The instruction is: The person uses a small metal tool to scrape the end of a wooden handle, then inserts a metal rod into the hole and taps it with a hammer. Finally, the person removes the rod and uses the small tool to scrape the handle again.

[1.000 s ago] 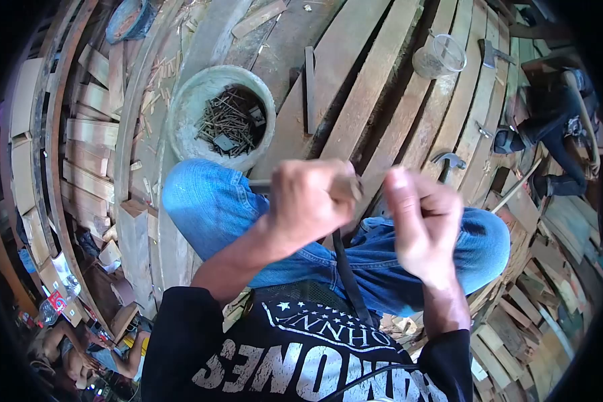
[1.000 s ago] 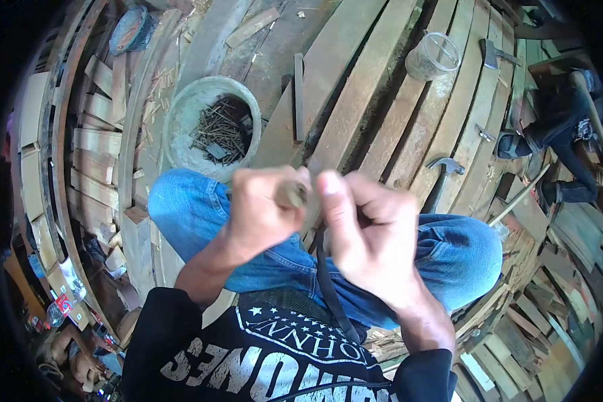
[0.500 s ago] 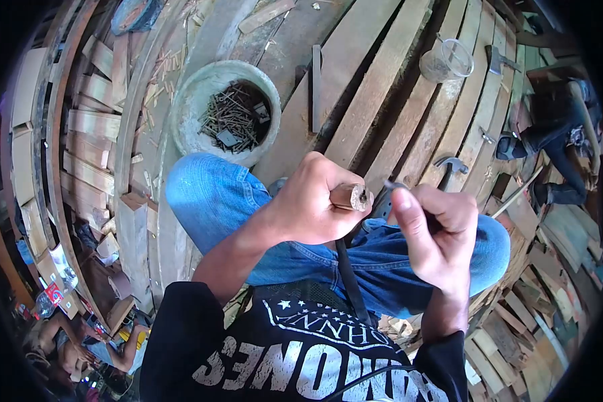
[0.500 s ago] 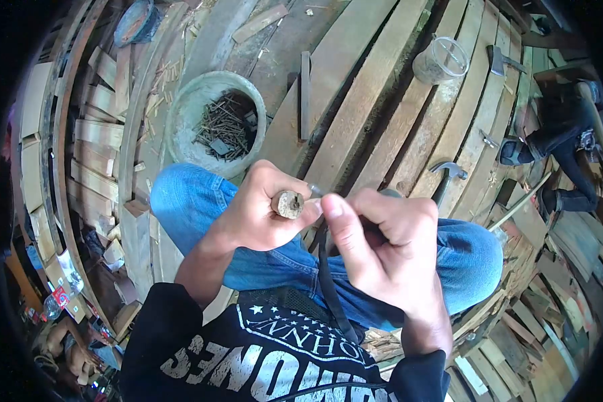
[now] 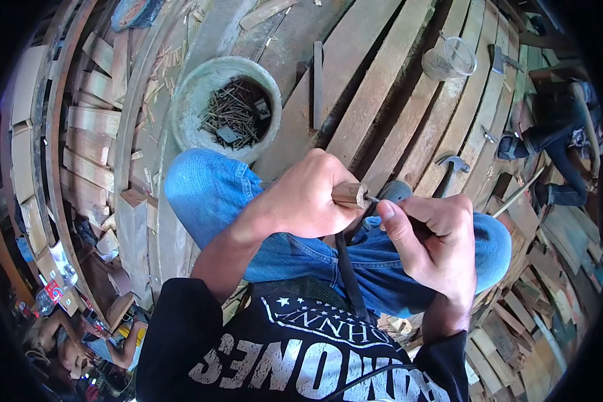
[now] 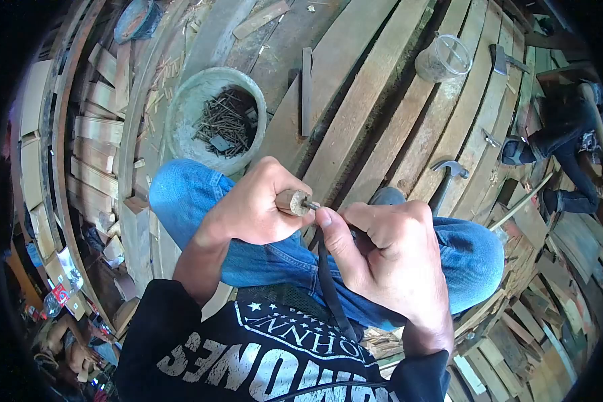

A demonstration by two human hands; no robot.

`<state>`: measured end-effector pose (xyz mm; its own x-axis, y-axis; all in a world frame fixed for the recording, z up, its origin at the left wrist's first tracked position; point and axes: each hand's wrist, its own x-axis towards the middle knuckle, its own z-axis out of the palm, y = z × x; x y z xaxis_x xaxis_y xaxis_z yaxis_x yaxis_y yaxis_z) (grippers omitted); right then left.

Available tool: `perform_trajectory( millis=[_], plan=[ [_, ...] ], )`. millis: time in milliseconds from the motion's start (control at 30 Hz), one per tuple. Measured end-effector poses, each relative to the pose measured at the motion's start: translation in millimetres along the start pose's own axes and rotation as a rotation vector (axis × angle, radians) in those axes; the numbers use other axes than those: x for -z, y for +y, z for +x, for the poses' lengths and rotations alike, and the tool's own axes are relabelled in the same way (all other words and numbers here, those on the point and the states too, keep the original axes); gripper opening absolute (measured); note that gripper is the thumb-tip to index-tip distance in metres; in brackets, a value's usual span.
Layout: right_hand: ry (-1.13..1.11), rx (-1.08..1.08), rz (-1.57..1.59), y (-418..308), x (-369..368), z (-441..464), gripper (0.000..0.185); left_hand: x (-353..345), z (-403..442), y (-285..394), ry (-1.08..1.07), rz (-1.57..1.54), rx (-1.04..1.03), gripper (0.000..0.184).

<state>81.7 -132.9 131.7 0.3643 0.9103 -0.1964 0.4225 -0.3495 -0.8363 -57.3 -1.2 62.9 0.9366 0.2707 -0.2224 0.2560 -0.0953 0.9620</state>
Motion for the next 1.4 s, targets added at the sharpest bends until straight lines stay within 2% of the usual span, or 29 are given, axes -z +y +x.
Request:
perform_trajectory(
  millis=[200, 300, 367, 433, 467, 500, 567, 667, 733, 767, 800, 900, 967, 1133, 1200, 1233, 1300, 1333, 1367, 1400],
  plan=[
    [-0.064, -0.008, -0.193, -5, 5, -1, 0.029, -2, 4, -5, -0.094, -0.009, 0.074, 0.028],
    [-0.017, 0.006, -0.142, -4, -2, 0, 0.029, 1, 6, -4, -0.093, 0.005, 0.076, 0.027],
    [0.033, -0.123, 0.058, -1, -11, 0, 0.029, 4, 7, -3, -0.076, 0.026, 0.054, 0.026],
    [0.069, -0.086, 0.21, 9, -22, 0, 0.027, 3, 6, -3, -0.066, -0.18, 0.134, 0.013],
    [0.139, -0.06, 0.245, 9, -23, 2, 0.028, -9, 6, -19, -0.1, -0.036, -0.053, 0.014],
    [0.211, -0.034, 0.28, 8, -25, 6, 0.028, -14, 8, -12, -0.096, -0.037, -0.088, 0.018],
    [0.286, -0.021, 0.334, 4, -17, 7, 0.031, -8, 7, -6, -0.113, -0.117, 0.059, 0.025],
    [0.252, -0.087, 0.35, 6, -9, 2, 0.032, 9, 5, -3, -0.122, -0.052, 0.028, 0.034],
    [0.184, -0.08, 0.316, 7, -10, 1, 0.032, 11, 4, -5, -0.112, -0.085, 0.009, 0.036],
    [0.162, 0.013, 0.287, 9, -12, 1, 0.031, 11, 3, -5, -0.114, -0.119, -0.016, 0.038],
    [0.127, 0.008, 0.272, 6, -13, 0, 0.029, 6, 2, -8, -0.103, -0.22, 0.025, 0.04],
    [0.044, -0.017, 0.246, 0, -14, -2, 0.027, 12, 3, -5, -0.145, -0.173, 0.011, 0.04],
    [-0.033, -0.054, 0.123, 4, -11, -3, 0.028, 11, 3, -7, -0.145, -0.17, 0.027, 0.038],
    [-0.026, -0.111, 0.045, -7, -2, -4, 0.028, 3, 4, -10, -0.198, -0.158, 0.061, 0.032],
    [-0.023, -0.025, -0.266, -5, 0, -6, 0.027, 1, 7, -8, -0.207, -0.065, 0.066, 0.03],
    [-0.017, -0.032, -0.263, -4, -1, -7, 0.027, -1, 8, -8, -0.217, -0.064, 0.068, 0.03],
    [0.187, 0.159, -0.319, 4, -8, -6, 0.027, -5, 11, -7, -0.163, 0.015, 0.14, 0.029],
    [0.112, 0.003, -0.18, 10, -11, -6, 0.025, -6, 10, -9, -0.176, 0.016, 0.143, 0.029],
    [0.121, -0.005, -0.175, 10, -10, -7, 0.025, -7, 10, -11, -0.17, 0.044, 0.154, 0.021],
    [0.064, -0.132, -0.063, 8, -8, -5, 0.025, -4, 12, -11, -0.158, 0.08, 0.161, 0.017]
  ],
)
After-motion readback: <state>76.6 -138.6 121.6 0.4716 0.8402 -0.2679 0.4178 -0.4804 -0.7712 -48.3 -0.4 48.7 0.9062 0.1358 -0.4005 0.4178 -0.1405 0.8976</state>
